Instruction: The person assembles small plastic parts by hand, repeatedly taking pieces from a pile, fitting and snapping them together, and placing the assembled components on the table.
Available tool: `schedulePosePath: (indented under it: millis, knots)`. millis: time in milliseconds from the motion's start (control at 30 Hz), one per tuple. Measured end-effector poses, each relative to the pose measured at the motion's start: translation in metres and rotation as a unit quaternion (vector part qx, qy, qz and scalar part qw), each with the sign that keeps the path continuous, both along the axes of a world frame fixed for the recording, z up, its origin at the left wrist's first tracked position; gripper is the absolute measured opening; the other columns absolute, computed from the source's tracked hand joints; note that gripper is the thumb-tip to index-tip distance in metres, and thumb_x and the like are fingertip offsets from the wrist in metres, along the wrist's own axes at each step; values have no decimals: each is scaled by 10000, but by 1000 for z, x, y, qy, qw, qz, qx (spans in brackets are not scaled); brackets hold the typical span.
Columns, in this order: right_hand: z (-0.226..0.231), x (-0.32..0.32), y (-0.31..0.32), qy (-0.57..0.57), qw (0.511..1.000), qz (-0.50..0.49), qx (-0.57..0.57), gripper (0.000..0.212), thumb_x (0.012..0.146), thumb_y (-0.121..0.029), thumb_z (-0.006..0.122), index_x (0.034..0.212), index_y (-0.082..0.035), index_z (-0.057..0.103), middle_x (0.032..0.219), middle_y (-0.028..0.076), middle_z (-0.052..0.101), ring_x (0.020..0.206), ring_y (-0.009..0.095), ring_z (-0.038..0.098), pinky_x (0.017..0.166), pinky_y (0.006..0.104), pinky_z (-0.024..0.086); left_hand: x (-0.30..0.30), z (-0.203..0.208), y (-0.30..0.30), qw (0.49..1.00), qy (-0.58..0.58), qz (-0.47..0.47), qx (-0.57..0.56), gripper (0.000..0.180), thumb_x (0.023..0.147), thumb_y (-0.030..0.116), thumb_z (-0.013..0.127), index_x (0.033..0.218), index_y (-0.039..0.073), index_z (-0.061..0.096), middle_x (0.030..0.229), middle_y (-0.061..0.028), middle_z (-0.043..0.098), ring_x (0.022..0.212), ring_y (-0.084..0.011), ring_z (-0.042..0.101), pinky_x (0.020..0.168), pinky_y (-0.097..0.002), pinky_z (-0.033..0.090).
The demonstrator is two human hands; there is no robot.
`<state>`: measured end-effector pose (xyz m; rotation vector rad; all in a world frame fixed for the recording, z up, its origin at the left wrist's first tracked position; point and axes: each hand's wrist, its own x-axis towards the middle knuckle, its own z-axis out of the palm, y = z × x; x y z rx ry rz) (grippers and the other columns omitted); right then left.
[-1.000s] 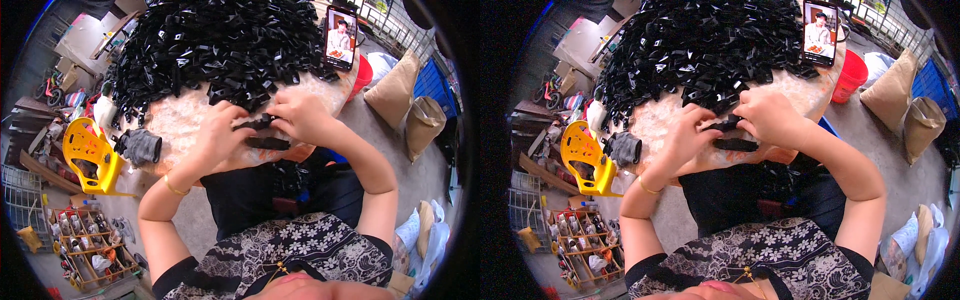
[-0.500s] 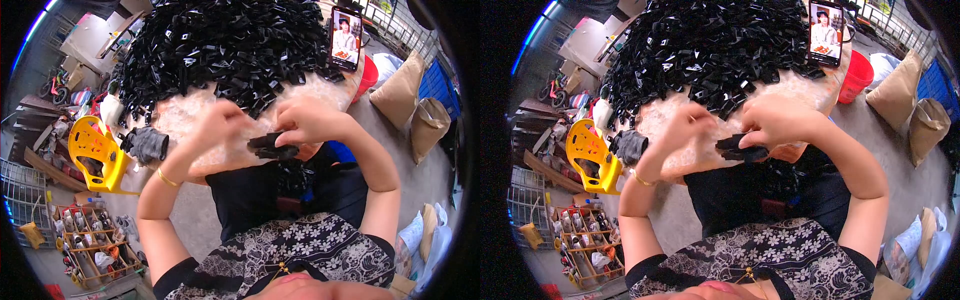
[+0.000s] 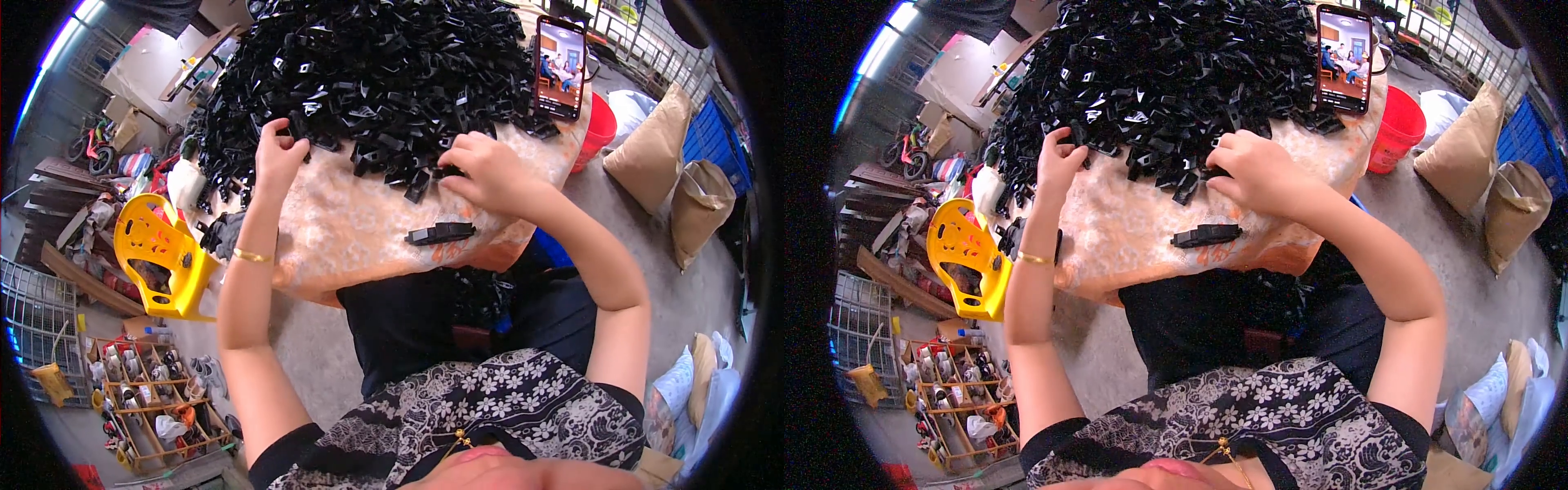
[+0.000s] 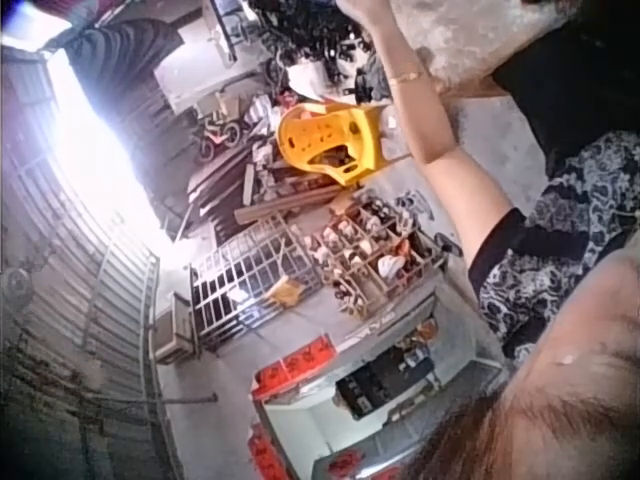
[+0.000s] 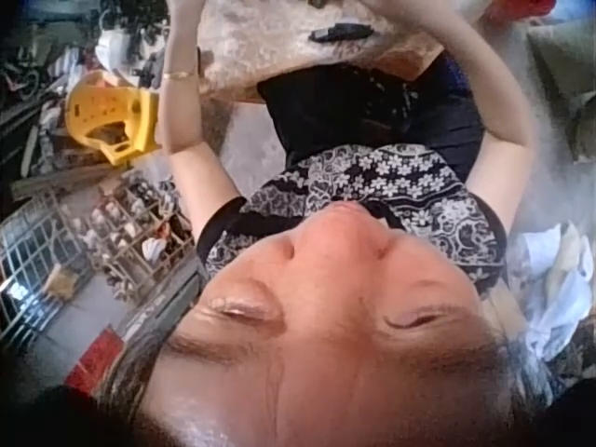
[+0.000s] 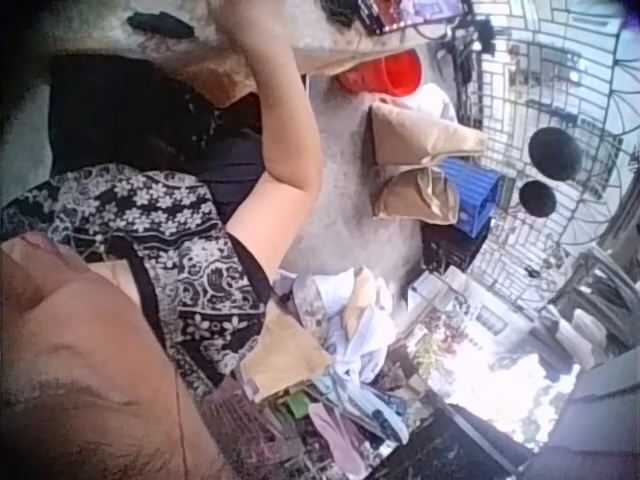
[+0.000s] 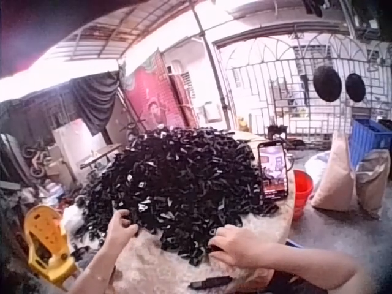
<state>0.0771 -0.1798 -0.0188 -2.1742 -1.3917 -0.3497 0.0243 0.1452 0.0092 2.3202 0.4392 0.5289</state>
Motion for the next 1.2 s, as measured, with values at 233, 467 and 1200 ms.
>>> schedulePosePath:
  millis: [233,467,1200]
  knots:
    - [15,-6,-17,195,971,55,126,207,902,-132,557,1080,-39,607,871,131,639,818,236,619,734,325,486,-46,4,-65,879,-7,-273,-390,530,845,11,561,1333,29,355,1066,-166,607,845,-184,611,735,-288,513]
    - [27,-19,-11,499,856,75,116,193,917,-105,568,1083,-9,571,754,-10,575,623,50,509,560,197,425,-59,-2,-106,902,167,-291,-271,212,934,98,478,1071,20,618,826,-11,629,652,-53,544,589,-206,449]
    - [13,-28,2,-10,996,81,-36,152,732,-208,677,783,-66,657,837,97,574,838,290,581,718,405,488,-64,-11,-130,951,6,-294,92,154,715,97,711,835,8,672,799,-131,596,777,-310,586,689,-382,474]
